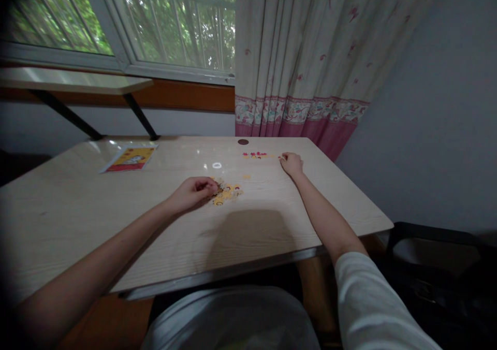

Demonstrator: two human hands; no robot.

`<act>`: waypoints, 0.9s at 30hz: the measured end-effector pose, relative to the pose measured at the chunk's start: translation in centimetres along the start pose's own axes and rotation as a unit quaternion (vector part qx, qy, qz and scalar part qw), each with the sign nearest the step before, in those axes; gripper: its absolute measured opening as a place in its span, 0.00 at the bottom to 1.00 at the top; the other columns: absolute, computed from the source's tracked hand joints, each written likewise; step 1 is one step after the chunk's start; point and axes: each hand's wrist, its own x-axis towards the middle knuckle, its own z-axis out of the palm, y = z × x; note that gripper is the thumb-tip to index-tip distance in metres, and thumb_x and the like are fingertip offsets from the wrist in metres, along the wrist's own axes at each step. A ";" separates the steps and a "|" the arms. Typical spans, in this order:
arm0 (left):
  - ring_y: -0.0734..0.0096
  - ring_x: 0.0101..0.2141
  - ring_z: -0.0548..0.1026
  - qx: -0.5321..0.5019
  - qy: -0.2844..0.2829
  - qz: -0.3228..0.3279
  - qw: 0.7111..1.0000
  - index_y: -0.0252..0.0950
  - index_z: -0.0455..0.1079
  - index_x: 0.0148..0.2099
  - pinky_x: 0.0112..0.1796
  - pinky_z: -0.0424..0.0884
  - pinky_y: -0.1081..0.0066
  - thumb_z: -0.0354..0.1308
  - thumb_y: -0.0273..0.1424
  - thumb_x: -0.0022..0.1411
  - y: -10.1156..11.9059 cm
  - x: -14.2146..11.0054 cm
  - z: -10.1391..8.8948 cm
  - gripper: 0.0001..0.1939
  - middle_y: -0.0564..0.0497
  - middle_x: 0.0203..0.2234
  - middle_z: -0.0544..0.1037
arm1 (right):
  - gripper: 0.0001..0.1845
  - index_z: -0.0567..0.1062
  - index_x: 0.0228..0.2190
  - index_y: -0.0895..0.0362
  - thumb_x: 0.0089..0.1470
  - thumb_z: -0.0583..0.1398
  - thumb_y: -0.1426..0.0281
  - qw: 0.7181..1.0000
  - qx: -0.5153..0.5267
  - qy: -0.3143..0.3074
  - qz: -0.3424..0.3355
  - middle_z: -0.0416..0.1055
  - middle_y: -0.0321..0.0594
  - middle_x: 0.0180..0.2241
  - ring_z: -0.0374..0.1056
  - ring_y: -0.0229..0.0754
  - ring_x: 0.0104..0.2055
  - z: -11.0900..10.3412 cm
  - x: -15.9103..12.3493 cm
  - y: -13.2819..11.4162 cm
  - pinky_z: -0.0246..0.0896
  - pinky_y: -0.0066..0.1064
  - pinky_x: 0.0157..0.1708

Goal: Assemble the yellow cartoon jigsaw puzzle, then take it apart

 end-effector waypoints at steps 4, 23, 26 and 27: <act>0.77 0.22 0.63 0.001 -0.003 0.001 1.000 0.30 0.72 0.33 0.23 0.56 0.75 0.57 0.38 0.54 -0.2 0.1 -0.1 0.14 0.50 0.22 0.72 | 0.16 0.77 0.42 0.57 0.54 0.54 0.67 0.997 -0.039 -0.015 -0.060 0.75 0.45 0.41 0.69 0.44 0.44 0.0 0.1 0.0 0.61 0.33 0.45; 0.78 0.21 0.62 0.006 -0.010 -0.003 1.000 0.29 0.71 0.34 0.22 0.56 0.76 0.56 0.38 0.54 -0.4 0.2 -0.1 0.14 0.50 0.22 0.71 | 0.22 0.70 0.52 0.54 0.60 0.47 0.66 0.985 -0.107 -0.072 -0.115 0.66 0.44 0.53 0.61 0.52 0.51 -0.1 -0.8 -1.0 0.58 0.41 0.49; 0.78 0.20 0.61 0.004 -0.008 -0.001 1.000 0.30 0.71 0.34 0.21 0.55 0.76 0.56 0.38 0.54 -0.5 0.2 -0.1 0.14 0.50 0.21 0.70 | 0.22 0.69 0.53 0.54 0.60 0.47 0.66 0.984 -0.111 -0.079 -0.114 0.65 0.44 0.54 0.61 0.52 0.52 -0.3 -0.9 -1.1 0.58 0.43 0.49; 0.79 0.20 0.61 0.007 -0.007 0.002 1.000 0.30 0.71 0.34 0.21 0.54 0.76 0.56 0.38 0.55 -0.5 0.2 -0.1 0.14 0.51 0.20 0.70 | 0.22 0.69 0.53 0.54 0.60 0.47 0.66 0.984 -0.112 -0.082 -0.115 0.65 0.44 0.54 0.61 0.52 0.52 -0.3 -0.9 -1.2 0.58 0.43 0.49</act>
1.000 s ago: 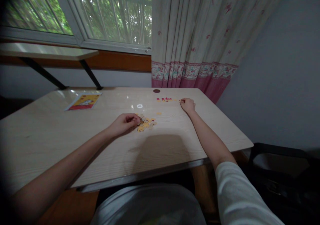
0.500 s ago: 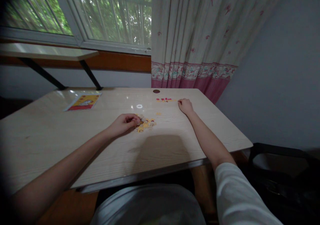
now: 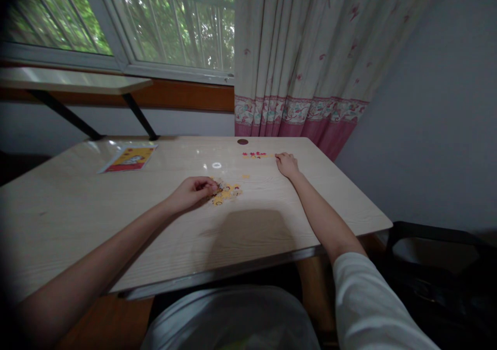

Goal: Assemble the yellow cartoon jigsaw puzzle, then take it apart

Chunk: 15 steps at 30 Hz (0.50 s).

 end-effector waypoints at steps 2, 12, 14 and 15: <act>0.79 0.19 0.60 0.008 0.004 0.006 1.000 0.30 0.72 0.33 0.21 0.54 0.76 0.56 0.38 0.55 0.0 0.0 0.0 0.14 0.52 0.19 0.69 | 0.22 0.68 0.53 0.54 0.60 0.46 0.66 1.000 0.000 -0.003 -0.001 0.65 0.44 0.54 0.60 0.52 0.52 0.0 0.0 0.0 0.58 0.44 0.49; 0.76 0.24 0.65 0.012 0.004 0.002 1.000 0.30 0.71 0.33 0.25 0.59 0.74 0.56 0.38 0.54 0.2 0.1 -0.1 0.14 0.48 0.24 0.73 | 0.19 0.72 0.48 0.56 0.59 0.49 0.67 0.997 0.019 0.050 -0.052 0.68 0.47 0.49 0.61 0.51 0.50 -0.8 -0.7 -1.0 0.57 0.43 0.48; 0.76 0.23 0.64 0.015 0.006 0.000 1.000 0.30 0.71 0.33 0.24 0.58 0.74 0.56 0.38 0.54 0.2 0.1 -0.1 0.14 0.49 0.23 0.73 | 0.17 0.74 0.43 0.58 0.59 0.50 0.67 0.989 0.048 0.068 -0.125 0.71 0.47 0.45 0.63 0.48 0.47 -1.6 -1.3 -2.2 0.56 0.40 0.48; 0.76 0.23 0.64 0.016 0.005 -0.002 1.000 0.30 0.72 0.33 0.24 0.57 0.75 0.56 0.38 0.54 0.1 0.1 -0.1 0.15 0.49 0.23 0.72 | 0.16 0.75 0.41 0.59 0.59 0.51 0.66 0.981 0.067 0.067 -0.170 0.72 0.47 0.43 0.64 0.47 0.46 -2.0 -1.7 -3.0 0.56 0.39 0.48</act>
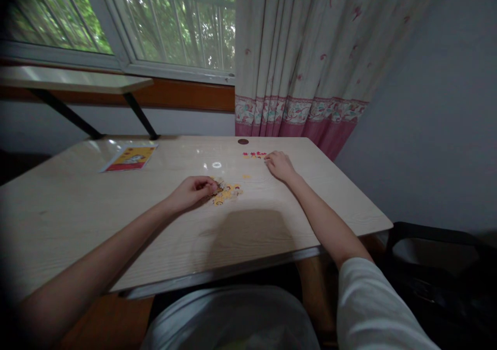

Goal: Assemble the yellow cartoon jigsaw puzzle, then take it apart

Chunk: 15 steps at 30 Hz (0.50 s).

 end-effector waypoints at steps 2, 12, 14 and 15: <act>0.77 0.22 0.64 0.004 -0.002 0.000 1.000 0.30 0.72 0.34 0.24 0.57 0.75 0.55 0.38 0.55 -0.1 0.0 0.0 0.15 0.49 0.23 0.72 | 0.15 0.76 0.38 0.59 0.59 0.52 0.65 0.994 0.047 -0.017 -0.100 0.73 0.45 0.39 0.65 0.44 0.43 -0.6 -0.3 -2.1 0.55 0.36 0.47; 0.75 0.24 0.66 0.116 -0.014 0.068 0.991 0.31 0.72 0.34 0.26 0.60 0.75 0.53 0.32 0.55 0.5 -0.5 -0.3 0.10 0.50 0.23 0.73 | 0.20 0.77 0.38 0.57 0.52 0.59 0.55 0.937 0.128 -0.097 -0.311 0.73 0.44 0.34 0.66 0.42 0.39 -1.1 -2.0 -8.3 0.56 0.34 0.42; 0.75 0.24 0.66 0.132 -0.015 0.076 0.988 0.32 0.72 0.33 0.26 0.60 0.75 0.53 0.31 0.55 0.6 -0.5 -0.3 0.09 0.51 0.23 0.73 | 0.18 0.77 0.38 0.57 0.53 0.59 0.57 0.935 0.136 -0.097 -0.311 0.73 0.43 0.35 0.66 0.42 0.39 -1.0 -2.1 -8.5 0.57 0.34 0.42; 0.75 0.24 0.66 0.139 -0.016 0.079 0.987 0.32 0.72 0.33 0.26 0.60 0.75 0.53 0.31 0.55 0.7 -0.6 -0.3 0.09 0.51 0.23 0.73 | 0.17 0.77 0.38 0.57 0.53 0.59 0.58 0.934 0.141 -0.098 -0.312 0.73 0.43 0.34 0.66 0.42 0.39 -0.9 -2.1 -8.6 0.57 0.34 0.42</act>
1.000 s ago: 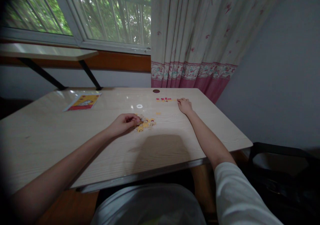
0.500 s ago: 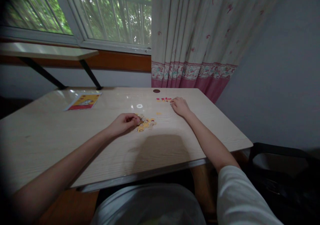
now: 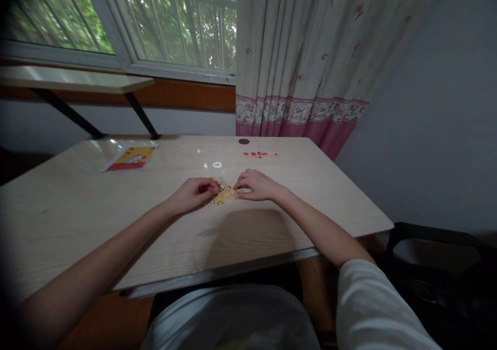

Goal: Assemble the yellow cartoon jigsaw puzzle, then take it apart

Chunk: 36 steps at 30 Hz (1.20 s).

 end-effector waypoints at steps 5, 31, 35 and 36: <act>0.75 0.23 0.66 0.025 -0.010 0.001 1.000 0.32 0.72 0.33 0.25 0.60 0.75 0.52 0.32 0.56 0.2 0.0 0.0 0.10 0.51 0.22 0.72 | 0.10 0.77 0.35 0.58 0.53 0.60 0.67 0.999 0.043 0.006 -0.006 0.74 0.42 0.34 0.67 0.41 0.39 0.2 0.2 -0.3 0.58 0.34 0.43; 0.79 0.19 0.61 -0.154 -0.019 -0.018 0.988 0.31 0.73 0.39 0.21 0.56 0.77 0.60 0.38 0.53 1.5 -0.1 0.6 0.16 0.56 0.17 0.65 | 0.10 0.75 0.30 0.55 0.56 0.58 0.63 0.981 0.005 0.191 -0.027 0.73 0.40 0.29 0.66 0.39 0.34 0.3 0.9 -3.2 0.56 0.33 0.37; 0.79 0.20 0.61 -0.042 0.031 0.017 0.999 0.32 0.74 0.38 0.22 0.56 0.77 0.60 0.37 0.54 1.8 -0.2 0.2 0.13 0.56 0.18 0.67 | 0.10 0.75 0.30 0.55 0.55 0.58 0.63 0.978 0.009 0.208 -0.008 0.73 0.40 0.30 0.66 0.39 0.35 0.3 1.0 -3.2 0.56 0.33 0.38; 0.79 0.20 0.61 -0.014 0.043 0.026 0.999 0.32 0.74 0.37 0.22 0.56 0.77 0.60 0.37 0.54 1.8 -0.3 0.2 0.13 0.55 0.18 0.67 | 0.10 0.75 0.30 0.55 0.56 0.58 0.63 0.979 0.010 0.206 -0.004 0.73 0.40 0.30 0.66 0.39 0.35 0.3 1.0 -3.2 0.56 0.34 0.38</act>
